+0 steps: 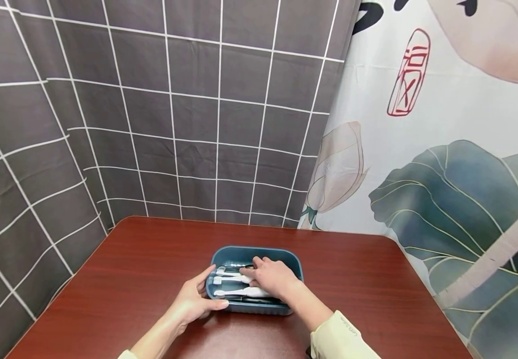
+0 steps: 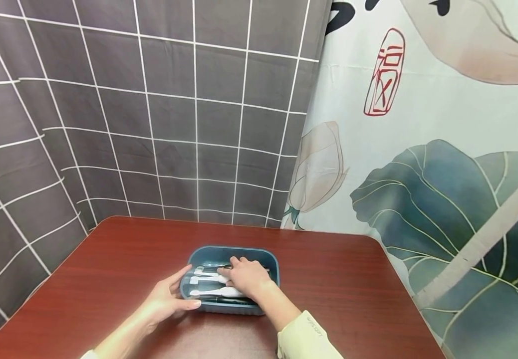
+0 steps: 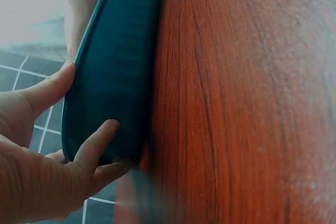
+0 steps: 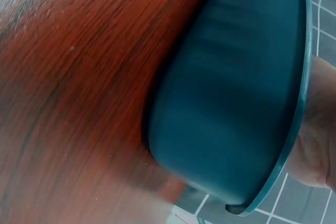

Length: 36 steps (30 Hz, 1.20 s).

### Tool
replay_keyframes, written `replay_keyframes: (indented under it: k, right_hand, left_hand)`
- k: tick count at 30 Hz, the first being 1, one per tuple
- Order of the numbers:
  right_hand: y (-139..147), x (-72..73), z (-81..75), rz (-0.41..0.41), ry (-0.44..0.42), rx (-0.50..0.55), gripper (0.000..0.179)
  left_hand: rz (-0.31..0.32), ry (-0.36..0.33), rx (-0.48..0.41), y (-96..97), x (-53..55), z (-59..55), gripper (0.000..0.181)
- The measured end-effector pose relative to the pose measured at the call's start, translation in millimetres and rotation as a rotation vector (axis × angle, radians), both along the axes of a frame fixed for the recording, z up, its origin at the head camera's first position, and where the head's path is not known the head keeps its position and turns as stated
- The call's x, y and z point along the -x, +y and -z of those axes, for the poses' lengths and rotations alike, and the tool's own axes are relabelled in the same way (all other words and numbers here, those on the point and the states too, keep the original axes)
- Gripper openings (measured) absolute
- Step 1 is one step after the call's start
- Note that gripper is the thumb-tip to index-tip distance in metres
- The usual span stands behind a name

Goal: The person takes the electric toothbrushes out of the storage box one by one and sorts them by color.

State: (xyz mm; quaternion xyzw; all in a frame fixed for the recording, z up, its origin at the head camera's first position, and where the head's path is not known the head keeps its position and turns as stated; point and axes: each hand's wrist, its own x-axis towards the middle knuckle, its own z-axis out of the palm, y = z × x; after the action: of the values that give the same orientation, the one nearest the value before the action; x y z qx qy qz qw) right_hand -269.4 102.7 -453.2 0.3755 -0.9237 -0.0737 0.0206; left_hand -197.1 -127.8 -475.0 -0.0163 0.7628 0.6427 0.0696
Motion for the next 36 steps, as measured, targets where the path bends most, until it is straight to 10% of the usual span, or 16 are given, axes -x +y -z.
replay_keyframes:
  k: [25, 36]
  right_hand:
    - [3, 0.3, -1.0, -0.062, 0.154, 0.028, 0.030]
    - [12, 1.4, -6.8, -0.063, 0.128, 0.194, 0.029]
  left_hand:
    - [0.018, 0.022, -0.034, 0.4, -2.3, 0.6, 0.102]
    - [0.027, 0.054, -0.036, -0.1, -2.6, 0.1, 0.101]
